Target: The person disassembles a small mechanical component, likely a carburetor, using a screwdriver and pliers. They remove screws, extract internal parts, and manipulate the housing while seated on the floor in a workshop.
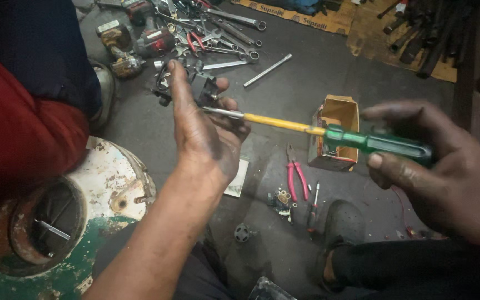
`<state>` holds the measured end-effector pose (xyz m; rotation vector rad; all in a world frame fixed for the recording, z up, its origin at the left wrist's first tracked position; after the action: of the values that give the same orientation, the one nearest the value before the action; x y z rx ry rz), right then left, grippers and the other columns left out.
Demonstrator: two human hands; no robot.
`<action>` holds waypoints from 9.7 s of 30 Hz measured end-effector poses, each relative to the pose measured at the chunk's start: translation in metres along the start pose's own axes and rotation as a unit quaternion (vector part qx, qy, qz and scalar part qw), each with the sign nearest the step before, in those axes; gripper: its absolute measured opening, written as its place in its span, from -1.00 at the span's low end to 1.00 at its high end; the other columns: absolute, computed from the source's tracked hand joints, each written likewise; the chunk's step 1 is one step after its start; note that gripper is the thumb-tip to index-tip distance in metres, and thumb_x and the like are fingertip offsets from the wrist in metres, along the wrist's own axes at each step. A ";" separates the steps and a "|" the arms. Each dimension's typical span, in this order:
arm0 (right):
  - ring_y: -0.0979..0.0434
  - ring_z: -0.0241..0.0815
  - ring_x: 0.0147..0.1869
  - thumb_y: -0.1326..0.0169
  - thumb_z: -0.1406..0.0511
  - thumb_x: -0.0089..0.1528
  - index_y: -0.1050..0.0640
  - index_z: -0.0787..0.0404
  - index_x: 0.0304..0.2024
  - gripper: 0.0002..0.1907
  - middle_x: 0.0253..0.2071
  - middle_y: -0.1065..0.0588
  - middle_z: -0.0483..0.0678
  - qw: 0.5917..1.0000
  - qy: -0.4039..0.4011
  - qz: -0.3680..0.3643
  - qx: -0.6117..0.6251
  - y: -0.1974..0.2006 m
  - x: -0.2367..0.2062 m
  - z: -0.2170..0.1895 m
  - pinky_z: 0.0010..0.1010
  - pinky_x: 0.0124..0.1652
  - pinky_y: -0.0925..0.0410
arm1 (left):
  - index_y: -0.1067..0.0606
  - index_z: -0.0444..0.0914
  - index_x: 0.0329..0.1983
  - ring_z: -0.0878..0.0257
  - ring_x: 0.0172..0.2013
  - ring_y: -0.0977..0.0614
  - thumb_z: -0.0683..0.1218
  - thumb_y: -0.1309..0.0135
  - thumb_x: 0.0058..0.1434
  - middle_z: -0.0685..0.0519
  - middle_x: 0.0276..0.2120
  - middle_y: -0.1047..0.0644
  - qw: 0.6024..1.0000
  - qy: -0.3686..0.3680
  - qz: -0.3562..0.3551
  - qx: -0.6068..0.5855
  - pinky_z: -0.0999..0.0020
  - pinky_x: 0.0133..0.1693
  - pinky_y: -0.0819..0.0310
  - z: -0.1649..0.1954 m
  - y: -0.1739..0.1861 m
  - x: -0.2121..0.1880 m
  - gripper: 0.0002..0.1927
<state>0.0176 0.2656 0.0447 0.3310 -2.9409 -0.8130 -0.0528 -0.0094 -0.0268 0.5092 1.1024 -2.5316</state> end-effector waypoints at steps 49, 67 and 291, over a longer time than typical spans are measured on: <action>-0.48 -0.22 -0.39 -0.02 0.36 0.29 -0.35 0.27 0.31 -0.49 -0.21 -0.40 0.04 0.999 -0.023 -0.007 0.027 -0.016 -0.048 -0.022 -0.42 -0.53 -0.45 | -0.48 -0.22 -0.27 0.26 -0.55 -0.38 0.57 0.09 0.03 0.07 -0.55 -0.38 1.000 0.005 -0.005 0.008 0.27 -0.47 -0.24 0.005 0.024 -0.055 -0.23; -0.61 -0.02 -0.19 -0.16 0.45 0.18 -0.50 0.30 0.03 -0.65 -0.17 -0.46 0.12 0.995 -0.096 0.034 -0.020 -0.010 -0.046 -0.019 -0.18 -0.25 -0.56 | -0.51 -0.25 -0.26 0.28 -0.54 -0.38 0.55 0.13 0.13 0.11 -0.55 -0.36 0.999 0.021 -0.029 -0.004 0.28 -0.45 -0.28 0.012 0.031 -0.048 -0.22; -0.47 -0.36 -0.66 -0.20 0.27 0.11 -0.59 0.29 -0.08 -0.65 -0.50 -0.58 -0.03 0.986 -0.103 -0.049 0.124 -0.042 0.005 -0.003 -0.50 -0.71 -0.37 | -0.48 -0.26 -0.08 0.21 -0.41 -0.61 0.29 -0.03 0.19 -0.03 -0.30 -0.57 0.937 0.197 -0.238 0.162 0.30 -0.42 -0.50 -0.070 0.011 -0.091 -0.45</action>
<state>0.0211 0.2280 0.0264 0.4361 -3.2517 -0.5156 0.0451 0.0500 -0.0380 0.9758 1.0323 -3.1602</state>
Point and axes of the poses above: each hand's wrist, its own x-axis towards the middle knuckle, its own y-axis out of the back of the hand, z = x × y, the point moved 6 cm from there along x, towards the middle knuckle
